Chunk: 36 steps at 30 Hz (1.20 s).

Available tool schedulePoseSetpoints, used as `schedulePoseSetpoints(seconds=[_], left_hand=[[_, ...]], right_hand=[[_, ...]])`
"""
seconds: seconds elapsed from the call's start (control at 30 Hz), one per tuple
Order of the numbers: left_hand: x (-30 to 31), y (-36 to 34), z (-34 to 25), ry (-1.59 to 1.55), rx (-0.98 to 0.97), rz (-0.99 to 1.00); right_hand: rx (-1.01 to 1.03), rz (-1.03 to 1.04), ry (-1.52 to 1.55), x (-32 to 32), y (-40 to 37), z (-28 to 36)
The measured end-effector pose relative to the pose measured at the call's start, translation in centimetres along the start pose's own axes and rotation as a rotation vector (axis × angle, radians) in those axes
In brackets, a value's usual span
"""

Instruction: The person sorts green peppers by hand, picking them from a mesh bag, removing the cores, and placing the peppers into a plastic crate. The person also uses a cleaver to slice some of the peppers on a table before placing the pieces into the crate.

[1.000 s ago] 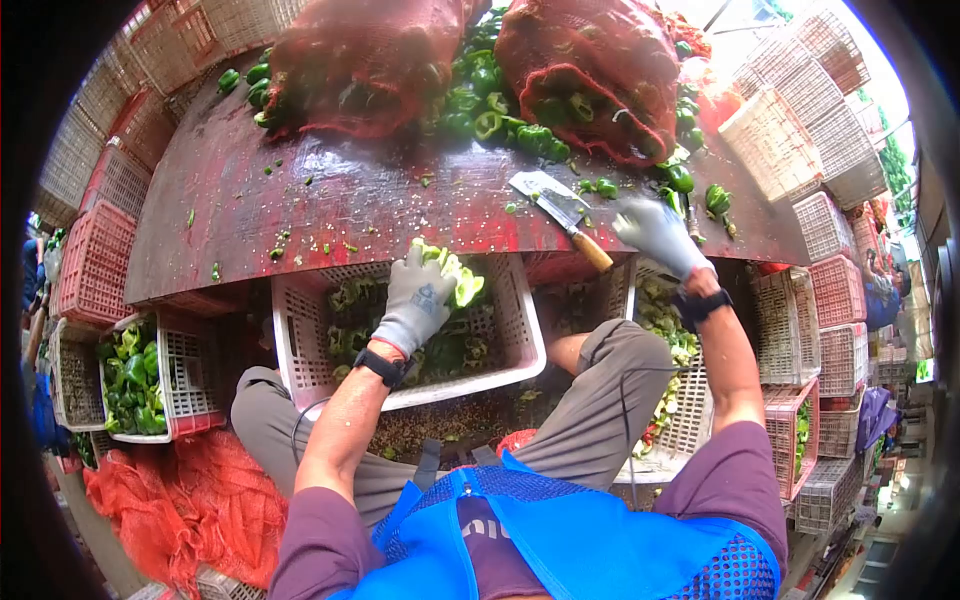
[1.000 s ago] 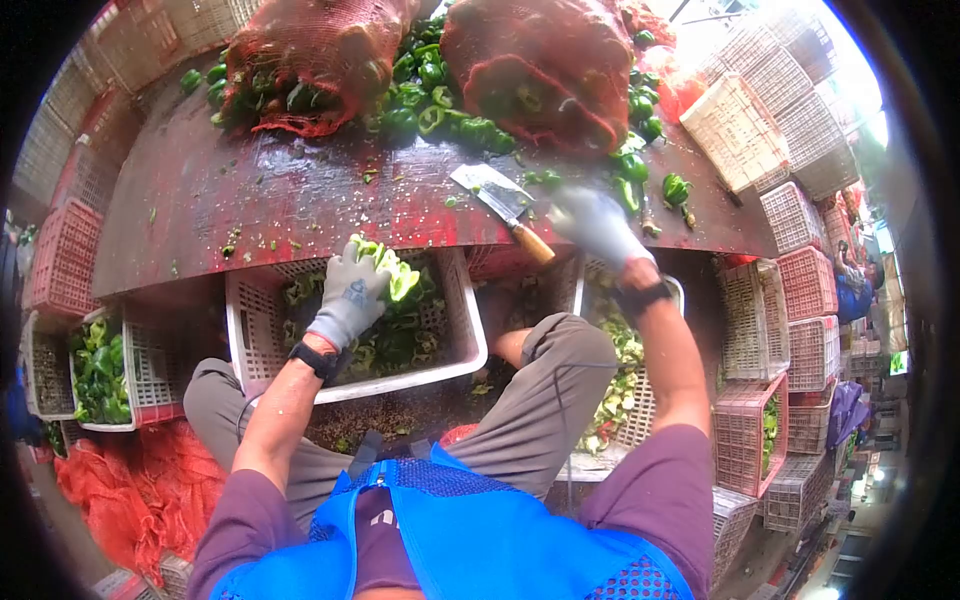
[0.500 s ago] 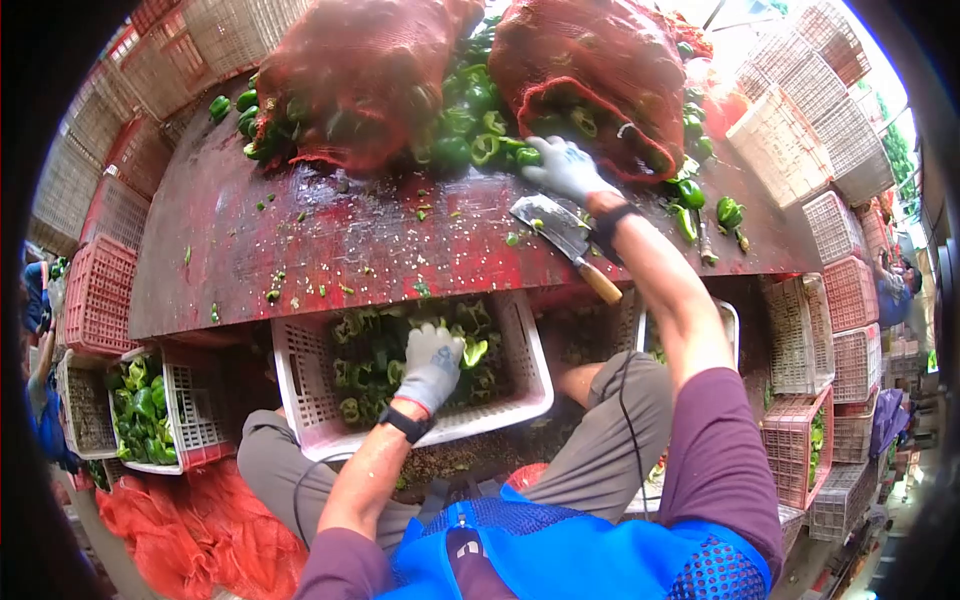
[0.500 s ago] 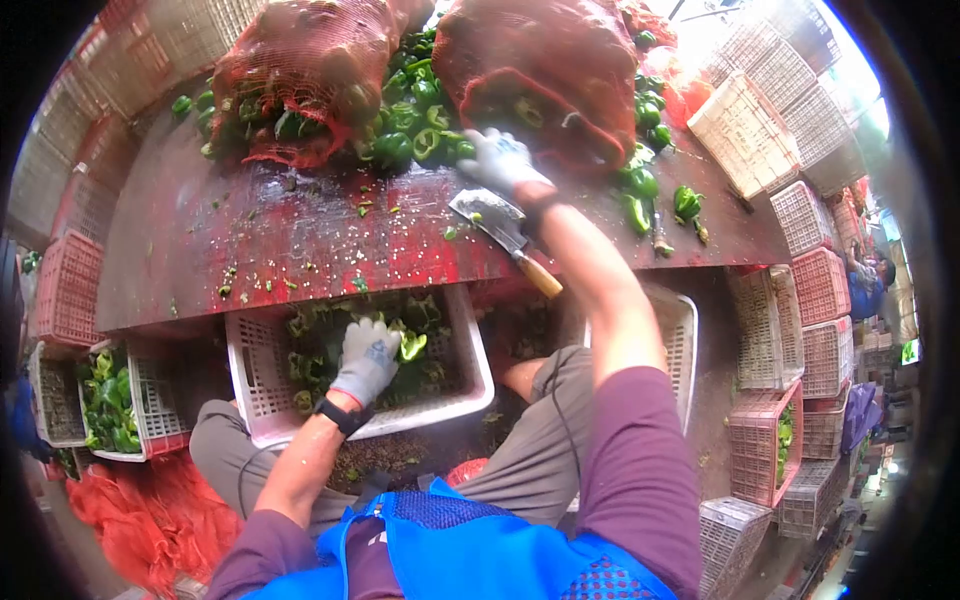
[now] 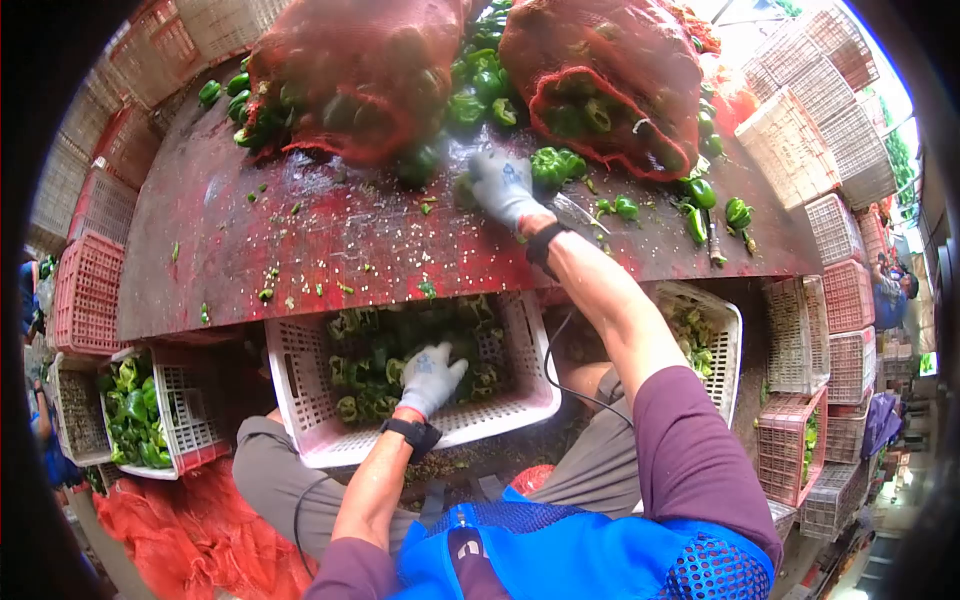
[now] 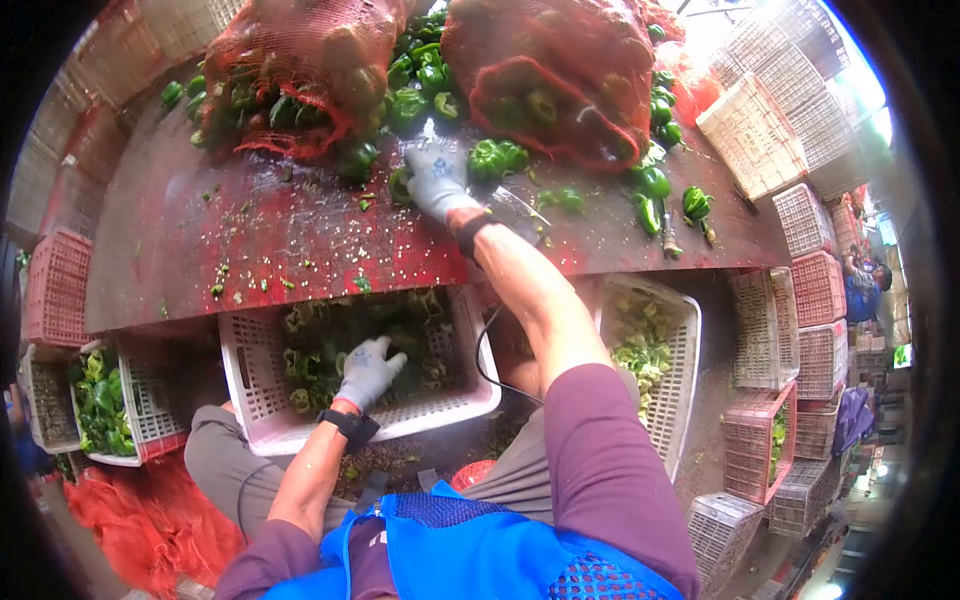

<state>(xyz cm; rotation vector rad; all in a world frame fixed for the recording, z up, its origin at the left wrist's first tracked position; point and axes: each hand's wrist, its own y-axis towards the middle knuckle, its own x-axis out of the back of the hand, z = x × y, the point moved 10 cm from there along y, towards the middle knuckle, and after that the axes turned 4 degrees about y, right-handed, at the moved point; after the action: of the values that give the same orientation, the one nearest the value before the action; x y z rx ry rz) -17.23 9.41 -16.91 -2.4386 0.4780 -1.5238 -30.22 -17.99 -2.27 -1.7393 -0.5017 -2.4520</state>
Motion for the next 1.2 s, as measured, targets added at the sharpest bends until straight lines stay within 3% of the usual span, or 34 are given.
schedulePoseSetpoints(seconds=[0.1, 0.17, 0.33, 0.43, 0.47, 0.57, 0.6, 0.73, 0.83, 0.9, 0.93, 1.03, 1.07, 1.17, 1.2], left_hand=[[3.2, -0.4, 0.8, -0.414, -0.028, -0.327], [2.9, -0.4, 1.3, -1.121, 0.228, -0.081], [8.5, -1.8, -0.9, -1.920, 0.036, -0.090], [13.7, -4.4, -4.2, -1.860, -0.326, -0.071], [13.8, -4.6, -4.7, -1.996, -0.375, -0.037], [14.3, -5.9, -3.6, -1.790, -0.300, -0.216], [12.2, -5.0, -1.5, -1.771, -0.184, -0.231], [9.7, -6.0, -0.5, -2.114, -0.047, -0.166], [8.3, -5.6, 0.8, -2.246, -0.127, -0.032], [9.0, -6.2, 1.2, -2.120, -0.133, -0.156], [10.3, -7.1, 0.8, -2.024, -0.138, -0.234], [14.9, -9.8, -0.3, -1.484, -0.271, -0.437], [16.0, -10.5, -1.0, -1.314, -0.327, -0.484], [19.3, -13.2, -3.7, -0.730, -0.497, -0.704], [19.8, -13.8, -4.3, -0.585, -0.522, -0.756]], right_hand=[[0.085, -0.110, 0.394, 1.4, -4.8, 2.9], [0.120, -0.189, 0.654, 2.0, -7.0, 4.4], [0.171, -0.047, 1.195, 3.9, -12.8, 11.1], [-0.080, 0.186, 1.541, 3.1, -15.9, 12.9], [-0.182, 0.272, 1.668, 3.0, -17.3, 13.9], [-0.140, 0.286, 1.910, 1.7, -18.8, 13.8], [-0.212, 0.293, 1.916, 1.8, -19.2, 14.0], [-0.386, 0.273, 1.796, 2.1, -20.1, 13.5], [-0.398, 0.184, 1.643, 2.9, -20.6, 11.6], [-0.397, 0.095, 1.432, 3.4, -20.8, 10.0], [-0.229, 0.162, 1.085, 2.9, -20.2, 9.6], [0.112, 0.048, 0.527, 4.8, -21.5, 10.7], [-0.129, 0.323, 1.115, 2.7, -21.8, 9.5], [-0.128, 0.418, 1.299, 5.9, -21.8, 11.5], [-0.030, 0.347, 1.222, 7.6, -21.6, 12.4]])
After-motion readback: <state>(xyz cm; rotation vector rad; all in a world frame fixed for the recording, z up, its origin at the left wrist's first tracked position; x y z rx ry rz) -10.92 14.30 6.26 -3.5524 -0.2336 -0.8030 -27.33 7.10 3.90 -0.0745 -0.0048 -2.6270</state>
